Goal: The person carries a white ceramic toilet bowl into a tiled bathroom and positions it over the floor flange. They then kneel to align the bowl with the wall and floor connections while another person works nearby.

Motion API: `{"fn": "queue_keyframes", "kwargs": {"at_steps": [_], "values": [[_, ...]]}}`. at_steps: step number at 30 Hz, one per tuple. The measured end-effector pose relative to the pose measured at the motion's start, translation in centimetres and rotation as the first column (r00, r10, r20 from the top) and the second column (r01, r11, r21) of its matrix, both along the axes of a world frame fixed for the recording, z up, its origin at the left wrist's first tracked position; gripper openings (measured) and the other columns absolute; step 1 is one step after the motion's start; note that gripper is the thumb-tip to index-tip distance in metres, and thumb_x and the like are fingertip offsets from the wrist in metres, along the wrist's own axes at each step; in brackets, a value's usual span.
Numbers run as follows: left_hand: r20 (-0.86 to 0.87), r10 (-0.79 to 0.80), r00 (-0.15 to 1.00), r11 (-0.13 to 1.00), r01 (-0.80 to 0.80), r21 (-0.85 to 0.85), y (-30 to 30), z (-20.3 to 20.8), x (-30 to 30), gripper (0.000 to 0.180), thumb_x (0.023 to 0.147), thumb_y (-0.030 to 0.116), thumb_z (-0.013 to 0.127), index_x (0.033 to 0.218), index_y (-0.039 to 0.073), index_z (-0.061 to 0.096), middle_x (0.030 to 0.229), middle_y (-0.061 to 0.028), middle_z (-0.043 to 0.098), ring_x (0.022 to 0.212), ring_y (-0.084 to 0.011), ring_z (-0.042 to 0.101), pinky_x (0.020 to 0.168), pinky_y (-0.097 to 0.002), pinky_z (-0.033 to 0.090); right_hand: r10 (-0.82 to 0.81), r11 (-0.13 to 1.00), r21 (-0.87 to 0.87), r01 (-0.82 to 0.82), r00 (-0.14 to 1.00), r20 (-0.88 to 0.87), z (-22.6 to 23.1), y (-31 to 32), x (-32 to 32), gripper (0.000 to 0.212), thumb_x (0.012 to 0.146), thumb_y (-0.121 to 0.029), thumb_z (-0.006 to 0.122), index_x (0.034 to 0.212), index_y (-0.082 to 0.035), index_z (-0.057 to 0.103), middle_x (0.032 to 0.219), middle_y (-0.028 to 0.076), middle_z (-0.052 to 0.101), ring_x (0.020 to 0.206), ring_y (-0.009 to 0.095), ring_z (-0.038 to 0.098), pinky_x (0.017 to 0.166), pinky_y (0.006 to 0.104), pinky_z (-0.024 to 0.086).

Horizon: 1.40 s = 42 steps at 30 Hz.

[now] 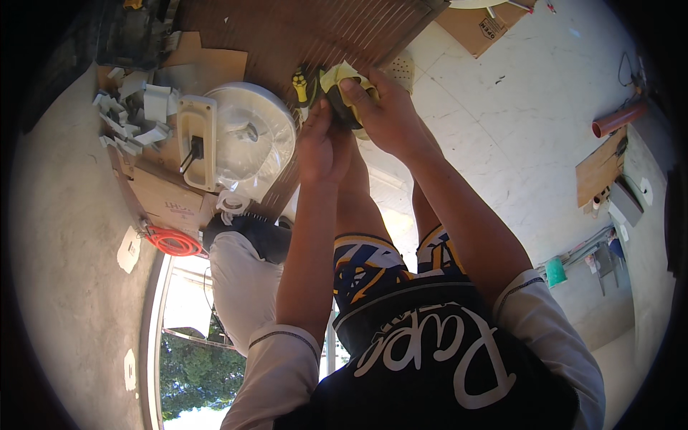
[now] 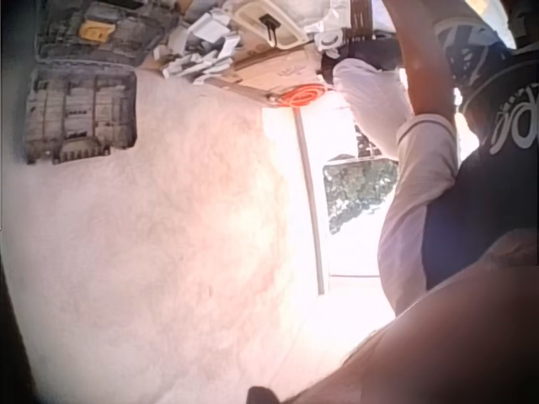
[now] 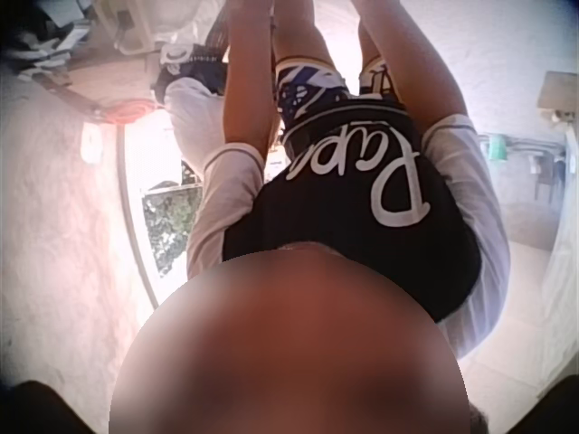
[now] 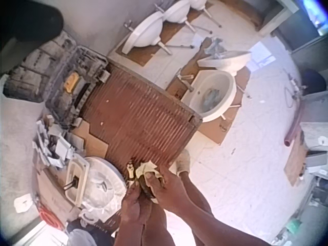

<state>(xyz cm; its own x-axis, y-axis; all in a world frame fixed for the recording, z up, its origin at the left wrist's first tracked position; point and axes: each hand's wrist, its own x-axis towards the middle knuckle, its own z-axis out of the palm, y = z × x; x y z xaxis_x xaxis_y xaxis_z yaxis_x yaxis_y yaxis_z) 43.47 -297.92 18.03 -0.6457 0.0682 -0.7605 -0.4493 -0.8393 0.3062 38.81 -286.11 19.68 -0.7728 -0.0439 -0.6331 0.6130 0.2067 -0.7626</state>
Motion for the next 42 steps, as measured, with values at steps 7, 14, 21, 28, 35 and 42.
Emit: {"fn": "queue_keyframes", "kwargs": {"at_steps": [7, 14, 21, 28, 35, 42], "values": [[-0.070, 0.068, 0.995, 0.992, -0.060, 0.109, -1.3, -0.7, 1.0, 0.038, 0.094, 0.016, 0.039, 0.127, -0.003, 0.045, 0.089, -0.0046, 0.050, 0.083, -0.0154, 0.046, 0.080, -0.0329, 0.039, 0.120, 0.952, 0.271, -0.143, 0.988, 0.101, -1.0, 2.7, -1.6, 0.041, 0.089, -0.040, 0.058, 0.095, 0.001, 0.061, 0.075, 0.012, 0.063, 0.067, 0.019, 0.061, 0.063, 0.0311, 0.049], [0.054, 0.048, 0.997, 0.995, -0.052, 0.082, -1.1, -0.5, 0.0, 0.040, 0.098, 0.018, 0.040, 0.130, -0.006, 0.040, 0.111, -0.0093, 0.053, 0.107, -0.0194, 0.050, 0.100, -0.0366, 0.038, 0.115, 0.988, 0.100, -0.114, 0.993, -0.008, -0.1, 2.8, -1.2, 0.035, 0.091, -0.034, 0.058, 0.097, 0.001, 0.059, 0.079, 0.018, 0.062, 0.071, 0.028, 0.062, 0.064, 0.0339, 0.047], [0.141, 0.103, 0.985, 0.994, -0.096, -0.052, -0.8, -0.3, -0.6, 0.030, 0.094, 0.013, 0.049, 0.120, -0.002, 0.049, 0.120, -0.0129, 0.056, 0.113, -0.0223, 0.052, 0.101, -0.0381, 0.041, 0.179, 0.981, 0.091, -0.171, 0.980, -0.089, -0.5, 2.1, -0.2, 0.036, 0.089, -0.030, 0.062, 0.110, -0.002, 0.056, 0.088, 0.017, 0.063, 0.083, 0.028, 0.063, 0.071, 0.0346, 0.049], [0.134, 0.106, 0.985, 0.980, -0.081, -0.183, -0.3, 0.4, -0.7, 0.023, 0.091, 0.008, 0.054, 0.110, -0.003, 0.055, 0.108, -0.0096, 0.060, 0.101, -0.0185, 0.058, 0.092, -0.0322, 0.046, 0.293, 0.951, 0.201, -0.237, 0.897, -0.330, -0.9, 1.7, 1.0, 0.037, 0.084, -0.022, 0.067, 0.114, -0.004, 0.055, 0.094, 0.016, 0.064, 0.090, 0.031, 0.064, 0.074, 0.0353, 0.050], [0.187, 0.225, 0.956, 0.935, -0.158, -0.318, 1.1, 1.6, -1.9, 0.024, 0.090, 0.005, 0.055, 0.111, -0.006, 0.052, 0.102, -0.0105, 0.057, 0.095, -0.0165, 0.057, 0.083, -0.0259, 0.046, 0.137, 0.985, 0.140, -0.100, 0.950, -0.280, -1.7, 1.0, 1.4, 0.030, 0.082, -0.014, 0.068, 0.108, -0.005, 0.057, 0.092, 0.014, 0.066, 0.087, 0.028, 0.066, 0.072, 0.0332, 0.052], [0.132, 0.146, 0.980, 0.850, -0.056, -0.523, 2.6, 2.7, -2.6, 0.029, 0.088, 0.002, 0.058, 0.114, -0.006, 0.050, 0.094, -0.0064, 0.060, 0.093, -0.0110, 0.057, 0.080, -0.0214, 0.046, -0.002, 0.972, 0.225, 0.072, 0.954, -0.299, -2.1, -0.9, 1.9, 0.018, 0.085, -0.015, 0.064, 0.093, -0.001, 0.056, 0.080, 0.016, 0.065, 0.076, 0.030, 0.066, 0.063, 0.0340, 0.051]]}}
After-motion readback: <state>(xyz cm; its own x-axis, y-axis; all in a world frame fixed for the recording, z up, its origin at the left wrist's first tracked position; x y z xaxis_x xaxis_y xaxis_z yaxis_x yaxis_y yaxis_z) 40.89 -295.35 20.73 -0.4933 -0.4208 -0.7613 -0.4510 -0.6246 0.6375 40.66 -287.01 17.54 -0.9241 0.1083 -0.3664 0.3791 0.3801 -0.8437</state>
